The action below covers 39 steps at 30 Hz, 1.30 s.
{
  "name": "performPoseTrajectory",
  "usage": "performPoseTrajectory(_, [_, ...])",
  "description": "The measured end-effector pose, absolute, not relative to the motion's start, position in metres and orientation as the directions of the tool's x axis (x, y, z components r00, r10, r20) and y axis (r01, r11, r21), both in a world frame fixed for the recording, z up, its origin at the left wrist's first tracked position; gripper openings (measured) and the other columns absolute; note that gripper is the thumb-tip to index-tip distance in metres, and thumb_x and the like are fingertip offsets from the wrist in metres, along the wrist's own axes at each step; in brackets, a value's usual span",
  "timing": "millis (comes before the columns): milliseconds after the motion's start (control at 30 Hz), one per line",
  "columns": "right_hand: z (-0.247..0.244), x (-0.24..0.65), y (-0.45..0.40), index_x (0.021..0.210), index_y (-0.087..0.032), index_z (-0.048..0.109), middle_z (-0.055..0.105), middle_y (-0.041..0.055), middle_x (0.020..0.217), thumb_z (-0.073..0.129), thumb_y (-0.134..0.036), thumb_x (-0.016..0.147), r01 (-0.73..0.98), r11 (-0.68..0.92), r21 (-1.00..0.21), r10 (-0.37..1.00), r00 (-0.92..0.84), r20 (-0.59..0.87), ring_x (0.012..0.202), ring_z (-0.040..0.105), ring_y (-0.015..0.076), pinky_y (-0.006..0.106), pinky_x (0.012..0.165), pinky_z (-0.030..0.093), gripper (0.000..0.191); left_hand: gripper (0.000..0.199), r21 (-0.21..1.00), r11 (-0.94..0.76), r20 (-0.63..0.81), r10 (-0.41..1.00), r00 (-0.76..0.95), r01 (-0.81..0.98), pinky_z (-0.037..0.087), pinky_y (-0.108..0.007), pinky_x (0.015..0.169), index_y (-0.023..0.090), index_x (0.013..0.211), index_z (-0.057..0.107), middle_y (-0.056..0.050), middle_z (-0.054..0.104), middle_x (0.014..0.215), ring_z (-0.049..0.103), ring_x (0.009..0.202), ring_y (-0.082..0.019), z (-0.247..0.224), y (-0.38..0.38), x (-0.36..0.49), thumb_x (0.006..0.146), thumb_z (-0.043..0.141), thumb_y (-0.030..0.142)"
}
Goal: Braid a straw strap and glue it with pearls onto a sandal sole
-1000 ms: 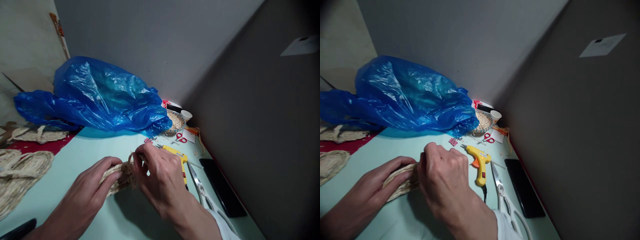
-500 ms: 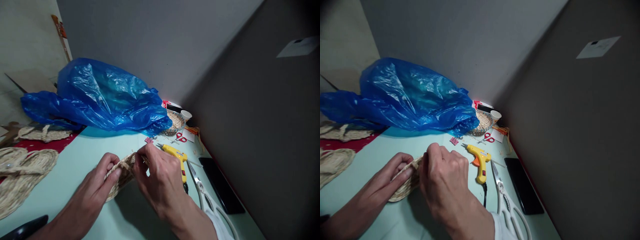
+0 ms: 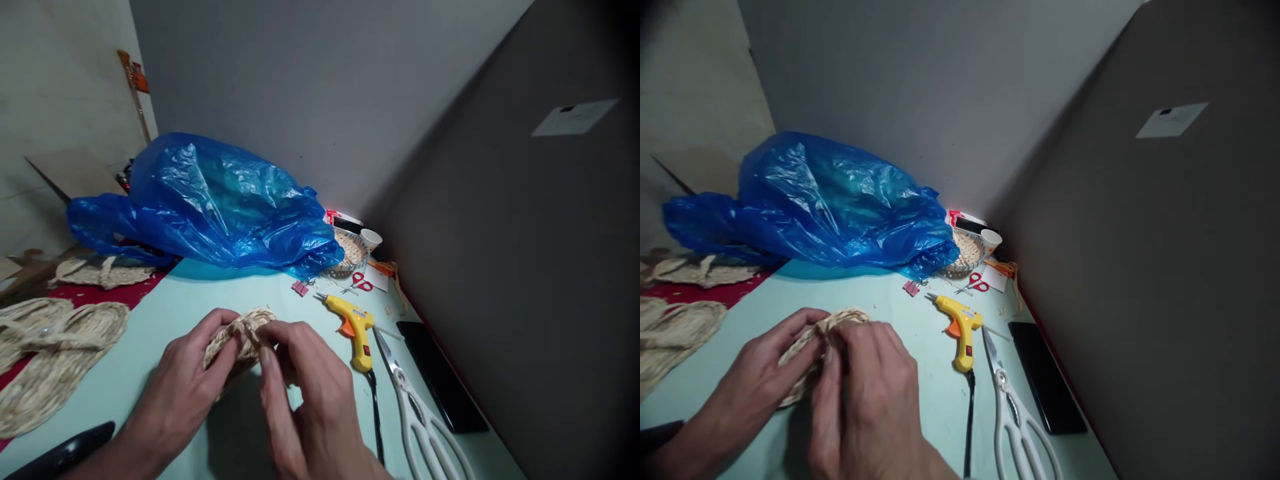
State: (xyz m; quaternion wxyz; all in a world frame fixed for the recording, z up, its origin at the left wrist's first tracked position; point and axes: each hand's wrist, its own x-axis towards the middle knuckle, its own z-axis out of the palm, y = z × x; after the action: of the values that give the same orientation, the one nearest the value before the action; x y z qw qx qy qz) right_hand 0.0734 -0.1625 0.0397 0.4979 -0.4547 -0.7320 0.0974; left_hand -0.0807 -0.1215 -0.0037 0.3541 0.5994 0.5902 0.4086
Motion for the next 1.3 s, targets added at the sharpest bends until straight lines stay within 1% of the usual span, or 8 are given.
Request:
performPoseTrajectory(200, [0.012,0.078,-0.177,0.122,-0.029,0.054,0.072,-0.0009,0.100,0.055,-0.015,0.096,0.379,0.485,-0.788,0.867,-0.093,0.489,0.086,0.069,0.0136,0.021,0.078,0.052,0.030,0.036,0.920,-0.015,0.017,1.000,0.000,0.391,0.053,-0.029,0.062,0.030,0.098,0.057,0.002,0.071,0.078,0.070,0.071,-0.024,-0.002,-0.116,-0.086,0.088,0.047,0.063])
performPoseTrajectory(367, [-0.004,0.080,-0.178,0.110,-0.031,0.060,0.076,-0.0040,0.094,0.051,-0.027,0.103,0.357,0.433,-0.828,0.899,-0.114,0.422,0.074,0.071,0.0137,0.021,0.070,0.052,0.012,0.042,0.922,0.004,0.006,1.000,-0.024,0.387,0.055,-0.033,0.068,0.030,0.100,0.054,0.001,0.071,0.081,0.067,0.072,-0.024,0.001,-0.113,-0.084,0.086,0.047,0.068])
performPoseTrajectory(567, [0.021,0.084,-0.182,0.112,-0.030,0.056,0.071,-0.0026,0.080,0.045,-0.055,0.105,0.434,0.366,-0.823,0.888,0.101,0.449,0.062,0.066,0.0165,0.027,0.057,0.049,0.028,0.041,0.906,-0.021,0.038,0.999,-0.031,0.422,0.053,-0.035,0.071,0.031,0.105,0.056,0.000,0.072,0.087,0.068,0.078,-0.026,-0.004,-0.115,-0.084,0.087,0.050,0.067])
performPoseTrajectory(667, [0.043,0.099,-0.174,0.122,-0.026,0.049,0.066,-0.0034,0.077,0.048,-0.049,0.104,0.457,0.343,-0.821,0.872,0.170,0.459,0.062,0.064,0.0156,0.026,0.057,0.049,0.029,0.038,0.898,-0.050,0.081,0.995,-0.051,0.437,0.050,-0.035,0.072,0.031,0.106,0.058,0.000,0.072,0.091,0.069,0.084,-0.027,-0.008,-0.118,-0.085,0.088,0.052,0.064])
performPoseTrajectory(767, [0.054,0.110,-0.166,0.134,-0.022,0.048,0.060,-0.0074,0.067,0.053,-0.034,0.102,0.505,0.358,-0.785,0.897,0.047,0.440,0.052,0.057,0.0117,0.021,0.050,0.043,0.035,0.032,0.897,-0.066,0.100,0.993,-0.056,0.437,0.048,-0.034,0.076,0.032,0.104,0.060,0.001,0.072,0.093,0.068,0.083,-0.025,-0.008,-0.119,-0.086,0.089,0.054,0.060])
performPoseTrajectory(933, [0.044,0.103,-0.160,0.089,-0.019,0.072,0.067,-0.0025,0.068,0.063,-0.024,0.094,0.490,0.492,-0.719,0.858,-0.133,0.496,0.054,0.056,0.0090,0.019,0.053,0.041,0.012,0.037,0.928,-0.004,0.028,0.998,-0.058,0.372,0.051,-0.033,0.070,0.030,0.106,0.061,-0.001,0.075,0.091,0.070,0.081,-0.026,-0.009,-0.114,-0.090,0.088,0.055,0.062])
performPoseTrajectory(1033, [0.030,0.096,-0.159,0.092,-0.017,0.076,0.068,0.0003,0.069,0.064,-0.020,0.092,0.452,0.554,-0.699,0.830,-0.246,0.500,0.055,0.059,0.0103,0.019,0.054,0.043,0.012,0.044,0.959,0.036,-0.022,0.998,-0.055,0.282,0.054,-0.032,0.070,0.029,0.115,0.059,-0.002,0.077,0.097,0.071,0.082,-0.026,-0.008,-0.112,-0.090,0.089,0.053,0.064])
performPoseTrajectory(1300, [-0.005,0.090,-0.155,0.101,-0.025,0.077,0.071,0.0008,0.075,0.055,-0.016,0.093,0.392,0.509,-0.766,0.855,-0.133,0.501,0.062,0.062,0.0125,0.019,0.065,0.050,0.025,0.040,0.990,0.137,-0.138,0.990,0.023,0.043,0.058,-0.030,0.063,0.024,0.103,0.057,-0.004,0.079,0.087,0.075,0.077,-0.025,0.004,-0.111,-0.080,0.080,0.067,0.055])
